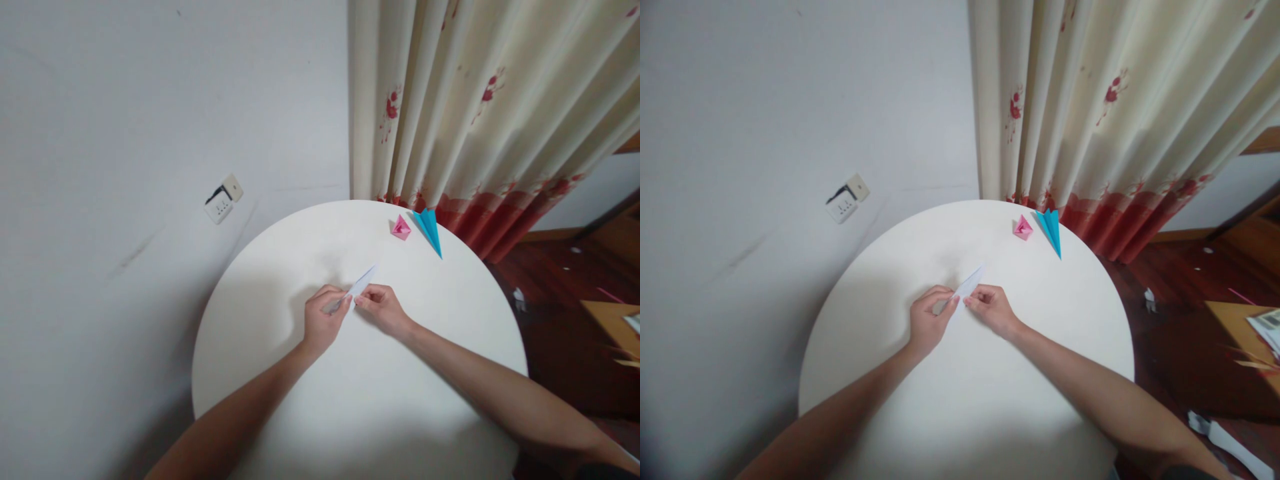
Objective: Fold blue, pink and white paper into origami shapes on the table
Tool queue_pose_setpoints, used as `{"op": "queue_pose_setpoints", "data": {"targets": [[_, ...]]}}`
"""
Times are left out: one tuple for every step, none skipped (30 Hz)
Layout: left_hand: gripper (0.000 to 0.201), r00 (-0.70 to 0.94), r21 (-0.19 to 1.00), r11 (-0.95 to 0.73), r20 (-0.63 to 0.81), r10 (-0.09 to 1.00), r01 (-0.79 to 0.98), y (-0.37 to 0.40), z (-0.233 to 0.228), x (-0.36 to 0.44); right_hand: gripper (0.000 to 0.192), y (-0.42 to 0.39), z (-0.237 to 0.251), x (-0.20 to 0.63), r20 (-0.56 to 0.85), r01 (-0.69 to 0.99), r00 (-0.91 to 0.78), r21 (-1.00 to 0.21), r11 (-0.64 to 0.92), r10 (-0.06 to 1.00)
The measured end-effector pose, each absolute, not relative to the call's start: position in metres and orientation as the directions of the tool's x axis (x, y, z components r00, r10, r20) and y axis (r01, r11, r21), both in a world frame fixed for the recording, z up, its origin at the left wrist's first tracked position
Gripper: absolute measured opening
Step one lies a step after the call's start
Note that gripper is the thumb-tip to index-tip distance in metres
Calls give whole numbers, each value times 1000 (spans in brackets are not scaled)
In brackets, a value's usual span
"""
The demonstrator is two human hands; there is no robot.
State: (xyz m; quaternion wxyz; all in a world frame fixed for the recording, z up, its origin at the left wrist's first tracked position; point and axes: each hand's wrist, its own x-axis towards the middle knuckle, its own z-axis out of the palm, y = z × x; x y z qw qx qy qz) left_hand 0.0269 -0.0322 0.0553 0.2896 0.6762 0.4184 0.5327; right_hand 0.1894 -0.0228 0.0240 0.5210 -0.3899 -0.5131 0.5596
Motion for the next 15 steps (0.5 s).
{"op": "queue_pose_setpoints", "data": {"targets": [[16, 76, 853, -458, 455, 887, 251, -31, 55, 27, 43, -23, 24, 190, 109, -163, -139, -983, 85, 984], [17, 76, 872, -427, 422, 903, 240, -29, 54, 27, 41, -23, 24, 190, 122, -141, -129, -985, 104, 984], [19, 86, 894, -388, 378, 922, 226, -28, 53, 27, 40, -23, 24, 191, 138, -113, -117, -986, 125, 984], [21, 104, 915, -341, 326, 940, 214, -26, 52, 28, 38, -23, 24, 192, 154, -77, -105, -986, 146, 983], [23, 127, 933, -293, 272, 954, 206, -24, 51, 28, 36, -23, 25, 193, 167, -32, -96, -986, 165, 981], [25, 151, 947, -247, 219, 964, 206, -23, 50, 28, 35, -23, 25, 194, 179, 18, -93, -983, 182, 979], [27, 172, 955, -210, 175, 969, 210, -21, 49, 28, 34, -24, 25, 196, 190, 66, -94, -978, 197, 977], [29, 187, 960, -183, 144, 972, 212, -20, 48, 27, 32, -24, 26, 196, 199, 108, -100, -972, 209, 975], [32, 195, 962, -168, 126, 973, 213, -20, 46, 27, 32, -24, 26, 197, 204, 137, -108, -966, 217, 973], [34, 199, 964, -159, 116, 973, 213, -19, 45, 27, 31, -24, 26, 197, 202, 150, -114, -964, 218, 973], [36, 197, 966, -152, 111, 974, 209, -19, 44, 27, 31, -24, 27, 197, 194, 151, -112, -966, 209, 975], [37, 190, 968, -145, 106, 976, 204, -19, 42, 27, 32, -24, 27, 196, 177, 144, -104, -971, 191, 979], [38, 181, 971, -135, 99, 979, 197, -19, 41, 27, 33, -25, 27, 195, 154, 130, -94, -978, 166, 984], [39, 171, 975, -120, 88, 981, 186, -19, 40, 27, 34, -25, 28, 194, 133, 114, -84, -983, 142, 988], [39, 164, 981, -99, 71, 984, 169, -19, 39, 27, 35, -25, 28, 193, 117, 101, -77, -987, 124, 990]]}}
